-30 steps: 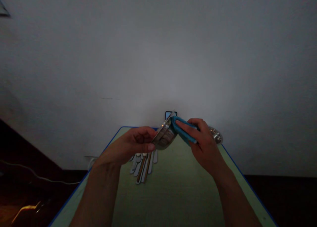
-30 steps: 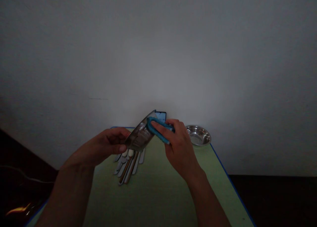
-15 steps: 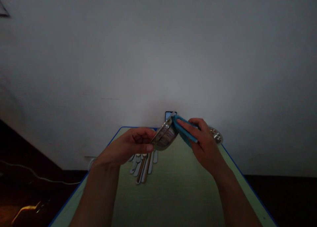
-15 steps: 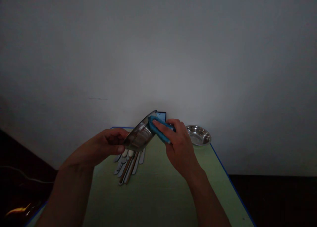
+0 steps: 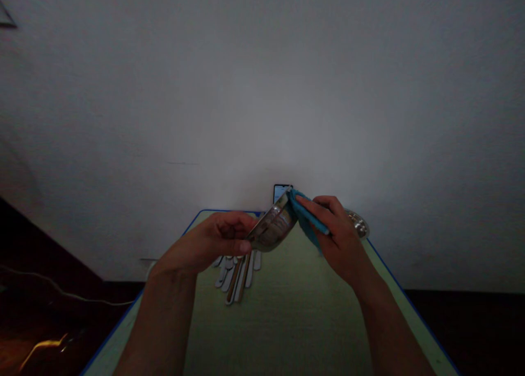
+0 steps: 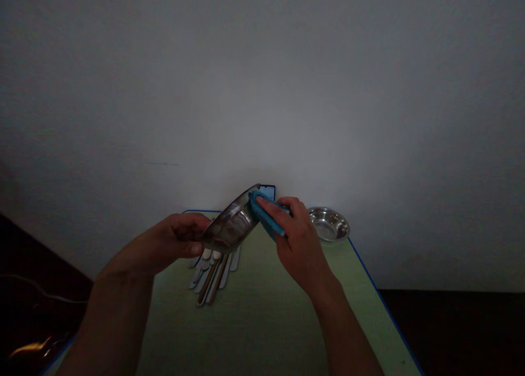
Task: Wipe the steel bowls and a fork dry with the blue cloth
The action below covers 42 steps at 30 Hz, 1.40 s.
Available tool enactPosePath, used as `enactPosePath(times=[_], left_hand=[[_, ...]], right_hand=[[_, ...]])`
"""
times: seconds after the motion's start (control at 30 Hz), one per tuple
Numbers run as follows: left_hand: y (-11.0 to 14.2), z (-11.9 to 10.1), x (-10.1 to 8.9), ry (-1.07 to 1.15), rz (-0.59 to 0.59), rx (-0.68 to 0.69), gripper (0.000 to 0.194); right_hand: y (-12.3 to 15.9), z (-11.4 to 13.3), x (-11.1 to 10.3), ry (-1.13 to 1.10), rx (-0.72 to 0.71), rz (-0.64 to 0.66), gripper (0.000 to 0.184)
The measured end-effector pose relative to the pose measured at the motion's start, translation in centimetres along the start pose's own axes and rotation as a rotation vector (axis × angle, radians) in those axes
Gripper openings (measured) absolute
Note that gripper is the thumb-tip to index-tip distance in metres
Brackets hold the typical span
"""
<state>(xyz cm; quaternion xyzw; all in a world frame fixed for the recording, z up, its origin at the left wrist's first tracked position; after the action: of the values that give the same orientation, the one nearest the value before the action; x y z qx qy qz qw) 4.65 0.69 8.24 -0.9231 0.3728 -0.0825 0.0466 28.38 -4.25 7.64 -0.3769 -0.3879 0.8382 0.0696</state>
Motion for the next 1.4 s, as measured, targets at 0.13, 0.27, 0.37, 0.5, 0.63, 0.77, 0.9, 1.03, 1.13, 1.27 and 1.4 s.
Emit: enactPosePath(times=[0.13,0.27,0.37,0.5,0.63,0.77,0.9,1.03,1.13,1.27,1.4], left_hand=[[0.01,-0.07,0.04,0.012,0.004,0.016,0.021],[0.03,-0.25,0.17,0.019,0.004,0.009,0.02],[0.04,-0.25,0.14,0.021,0.015,0.002,0.02],[0.05,-0.11,-0.02,0.035,0.023,-0.001,0.02],[0.08,0.01,-0.14,0.041,0.065,0.002,0.02],[0.14,0.09,-0.31,0.038,0.073,0.003,0.021],[0.12,0.08,-0.36,0.039,0.088,0.007,0.022],[0.1,0.06,-0.34,0.042,0.084,0.027,0.021],[0.13,0.06,-0.35,0.037,0.075,0.024,0.021],[0.16,0.09,-0.46,0.03,0.071,0.025,0.022],[0.24,0.13,-0.52,0.017,0.08,0.022,0.023]], right_hand=[[-0.02,-0.13,0.03,-0.03,0.015,-0.001,0.056],[-0.03,-0.37,0.06,-0.059,0.038,-0.003,0.054],[-0.05,-0.56,0.07,-0.079,0.054,0.002,0.053],[-0.1,-0.69,0.05,-0.107,0.06,-0.002,0.051],[-0.15,-0.8,0.0,-0.119,0.064,-0.004,0.049],[-0.17,-0.94,-0.05,-0.139,0.066,-0.009,0.047],[-0.21,-0.96,-0.12,-0.174,0.085,0.0,0.046],[-0.24,-0.92,-0.17,-0.212,0.101,0.004,0.045],[-0.26,-0.93,-0.18,-0.239,0.108,-0.002,0.043],[-0.29,-0.98,-0.19,-0.289,0.132,-0.002,0.04],[-0.36,-1.01,-0.24,-0.326,0.152,-0.005,0.04]])
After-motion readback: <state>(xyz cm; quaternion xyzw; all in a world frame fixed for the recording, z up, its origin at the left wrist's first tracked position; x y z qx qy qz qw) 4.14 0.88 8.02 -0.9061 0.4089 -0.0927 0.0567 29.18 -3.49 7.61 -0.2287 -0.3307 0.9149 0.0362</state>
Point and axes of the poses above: each hand's wrist, its own y-axis away from the middle knuckle, its own x-axis out of the palm, z = x × y, the point moved 1 cm from there along -y, towards the middle knuckle
